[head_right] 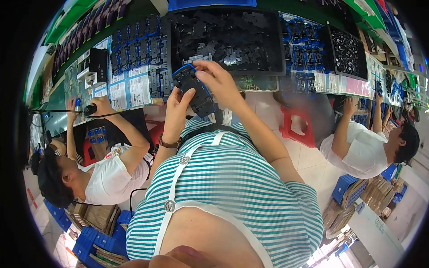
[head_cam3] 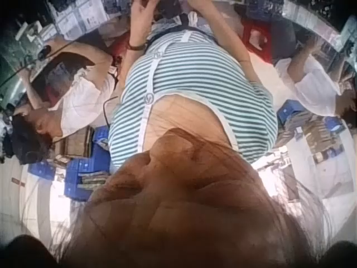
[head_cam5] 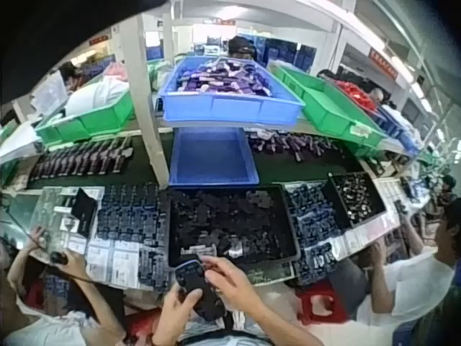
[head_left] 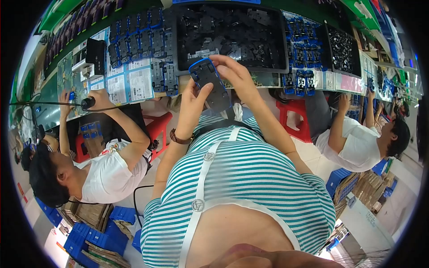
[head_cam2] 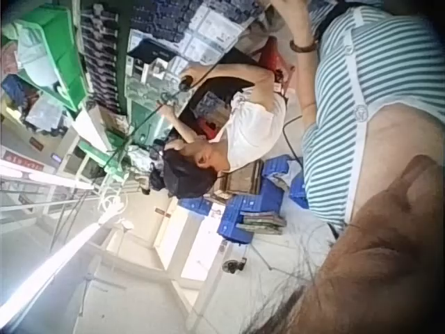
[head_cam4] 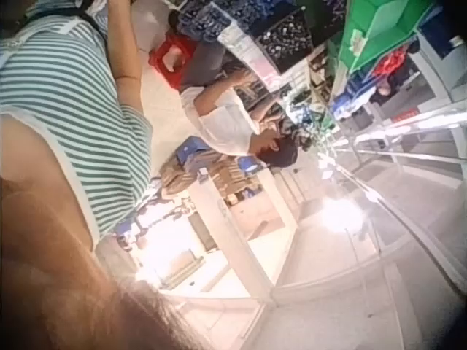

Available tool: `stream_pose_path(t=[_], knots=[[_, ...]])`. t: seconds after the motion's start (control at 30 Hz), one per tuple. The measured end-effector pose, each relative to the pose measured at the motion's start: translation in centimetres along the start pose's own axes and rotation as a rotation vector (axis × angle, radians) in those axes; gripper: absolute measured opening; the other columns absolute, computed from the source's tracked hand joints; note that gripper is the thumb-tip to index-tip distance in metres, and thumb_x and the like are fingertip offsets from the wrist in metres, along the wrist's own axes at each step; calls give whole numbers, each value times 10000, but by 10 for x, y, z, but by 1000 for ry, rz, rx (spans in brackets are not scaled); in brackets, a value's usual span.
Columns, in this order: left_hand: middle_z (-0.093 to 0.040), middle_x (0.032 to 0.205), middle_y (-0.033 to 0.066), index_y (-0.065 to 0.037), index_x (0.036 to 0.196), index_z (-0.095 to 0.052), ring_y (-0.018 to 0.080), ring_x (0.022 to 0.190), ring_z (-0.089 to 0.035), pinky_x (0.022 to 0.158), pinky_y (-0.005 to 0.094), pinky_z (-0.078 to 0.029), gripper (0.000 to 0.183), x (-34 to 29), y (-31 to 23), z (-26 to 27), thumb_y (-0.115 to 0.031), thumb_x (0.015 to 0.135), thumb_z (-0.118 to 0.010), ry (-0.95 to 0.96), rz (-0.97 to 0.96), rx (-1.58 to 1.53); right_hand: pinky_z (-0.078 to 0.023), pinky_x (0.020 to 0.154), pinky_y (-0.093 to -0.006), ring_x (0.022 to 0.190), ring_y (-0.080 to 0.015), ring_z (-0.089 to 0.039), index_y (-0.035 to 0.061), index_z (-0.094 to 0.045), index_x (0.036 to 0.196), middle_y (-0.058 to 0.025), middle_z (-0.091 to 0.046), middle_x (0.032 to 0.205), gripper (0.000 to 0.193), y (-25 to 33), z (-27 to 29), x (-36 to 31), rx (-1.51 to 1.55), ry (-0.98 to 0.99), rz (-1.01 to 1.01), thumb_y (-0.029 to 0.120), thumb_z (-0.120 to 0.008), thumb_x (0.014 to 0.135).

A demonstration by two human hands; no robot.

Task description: The person assembles toy cars by picking up car bodies, taking black plastic components from a tray, fitting the parts onto the car bodies by hand, and placing the assembled cars on the table.

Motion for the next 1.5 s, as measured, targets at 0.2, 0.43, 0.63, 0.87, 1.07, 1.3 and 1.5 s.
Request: stream_pose_path(t=[0.2, 0.43, 0.63, 0.87, 1.07, 1.3, 1.5], knots=[[-601, 982, 6, -6, 1209, -533, 47, 859, -529, 696, 192, -427, 343, 3, 11, 0, -140, 913, -643, 11, -38, 185, -476, 863, -297, 1009, -161, -586, 56, -543, 1268, -102, -602, 1138, 497, 11, -13, -2, -361, -47, 2, 191, -712, 821], [-608, 1004, 25, -3, 1202, -532, 74, 900, -550, 740, 215, -451, 329, 7, 4, -5, -118, 911, -632, 27, -74, 278, -470, 879, -292, 978, -159, -593, 59, -514, 1289, -85, -616, 1105, 548, 13, -15, -6, -371, -137, 70, 179, -728, 800], [-622, 1048, 52, 3, 1216, -521, 97, 956, -572, 804, 238, -467, 341, 6, 9, -2, -111, 912, -625, -2, -66, 251, -471, 864, -275, 986, -137, -581, 46, -517, 1273, -87, -603, 1100, 552, 9, -18, -6, -330, -148, 30, 162, -746, 784], [-630, 1058, 51, -5, 1217, -525, 87, 943, -580, 800, 229, -472, 338, 4, 4, 6, -131, 918, -622, -33, 3, 60, -476, 845, -257, 977, -112, -591, 7, -534, 1238, -84, -619, 1091, 363, -3, -16, 2, 103, -80, -30, 157, -626, 921], [-634, 1042, 38, -10, 1218, -523, 74, 915, -581, 765, 212, -468, 335, 2, 5, 10, -135, 923, -621, -53, 23, 24, -476, 844, -248, 961, -115, -597, -33, -608, 1156, -79, -644, 1049, 318, -10, -13, 4, 63, -53, -56, 184, -624, 925], [-632, 1040, 39, -9, 1228, -518, 72, 908, -580, 751, 204, -466, 358, 4, 4, 5, -139, 915, -634, -6, 10, 85, -473, 843, -252, 941, -86, -581, -9, -568, 1224, -49, -639, 1036, 352, -6, -13, 1, 111, -58, -69, 166, -623, 923], [-625, 1045, 46, 2, 1236, -515, 91, 924, -584, 781, 227, -478, 371, 5, 13, 5, -124, 909, -638, 4, -24, 129, -473, 839, -254, 931, -97, -578, 15, -570, 1226, -41, -620, 1018, 364, -6, -18, 4, -97, -54, -5, 146, -652, 896]])
Point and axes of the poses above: each hand's wrist, its own x-axis towards the middle knuckle, its own z-axis out of the back of the hand, y = z × x, the point moved 5 cm from there along x, towards the middle knuckle
